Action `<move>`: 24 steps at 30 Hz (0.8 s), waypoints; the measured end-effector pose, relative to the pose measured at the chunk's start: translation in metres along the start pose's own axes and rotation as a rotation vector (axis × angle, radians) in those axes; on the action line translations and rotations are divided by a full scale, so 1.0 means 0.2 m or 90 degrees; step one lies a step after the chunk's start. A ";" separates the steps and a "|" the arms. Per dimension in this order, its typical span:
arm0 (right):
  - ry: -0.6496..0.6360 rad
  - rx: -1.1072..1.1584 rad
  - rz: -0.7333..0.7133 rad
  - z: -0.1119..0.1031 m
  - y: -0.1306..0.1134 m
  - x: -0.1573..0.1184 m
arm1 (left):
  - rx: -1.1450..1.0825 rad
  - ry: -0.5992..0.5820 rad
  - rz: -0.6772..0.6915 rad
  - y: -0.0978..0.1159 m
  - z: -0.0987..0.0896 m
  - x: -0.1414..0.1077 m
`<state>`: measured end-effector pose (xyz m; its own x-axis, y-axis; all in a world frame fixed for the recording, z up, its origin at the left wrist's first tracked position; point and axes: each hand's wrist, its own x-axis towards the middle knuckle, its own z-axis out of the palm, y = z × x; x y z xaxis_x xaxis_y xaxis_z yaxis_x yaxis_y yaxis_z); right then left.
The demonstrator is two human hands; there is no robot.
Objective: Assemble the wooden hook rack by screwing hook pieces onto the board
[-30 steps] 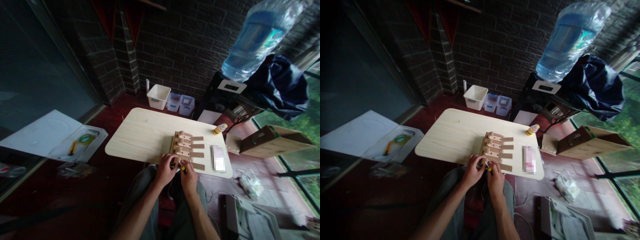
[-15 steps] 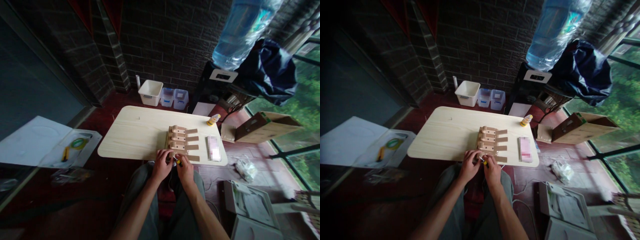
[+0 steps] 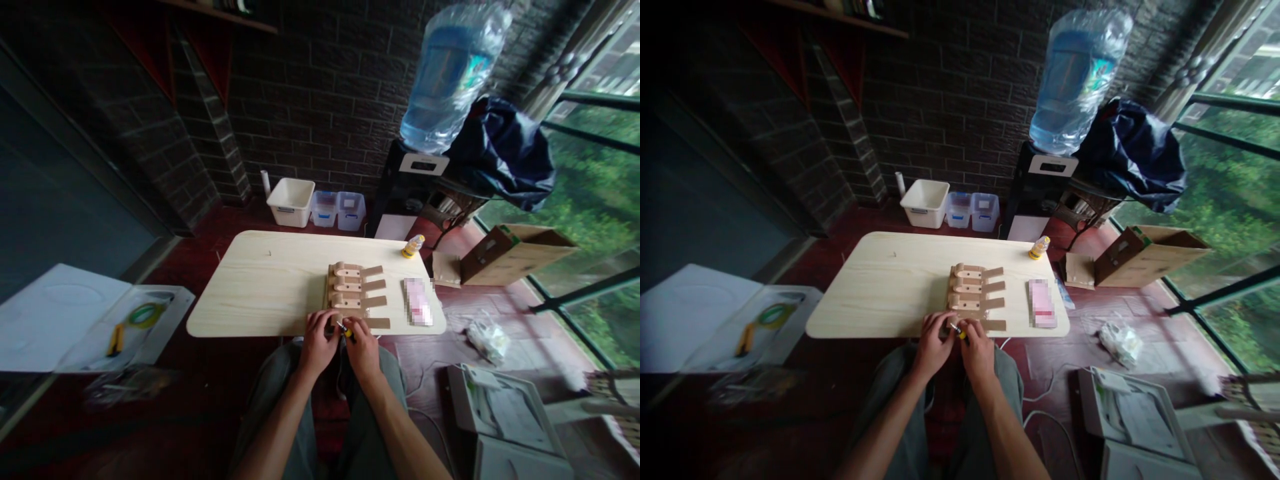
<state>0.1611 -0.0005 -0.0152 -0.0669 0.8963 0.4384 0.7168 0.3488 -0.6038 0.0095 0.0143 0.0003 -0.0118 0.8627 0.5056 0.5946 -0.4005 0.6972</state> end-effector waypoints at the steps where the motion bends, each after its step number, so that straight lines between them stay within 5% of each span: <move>1: 0.004 -0.006 0.004 0.00 0.00 0.00 | 0.000 0.000 0.000 0.00 0.00 0.00; 24: -0.026 -0.064 0.014 0.02 0.02 -0.01 | -0.027 -0.026 -0.017 -0.01 0.01 0.00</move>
<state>0.1619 0.0007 -0.0213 -0.0775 0.9146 0.3968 0.7840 0.3018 -0.5425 0.0088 0.0153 -0.0023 0.0064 0.8845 0.4666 0.5599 -0.3897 0.7311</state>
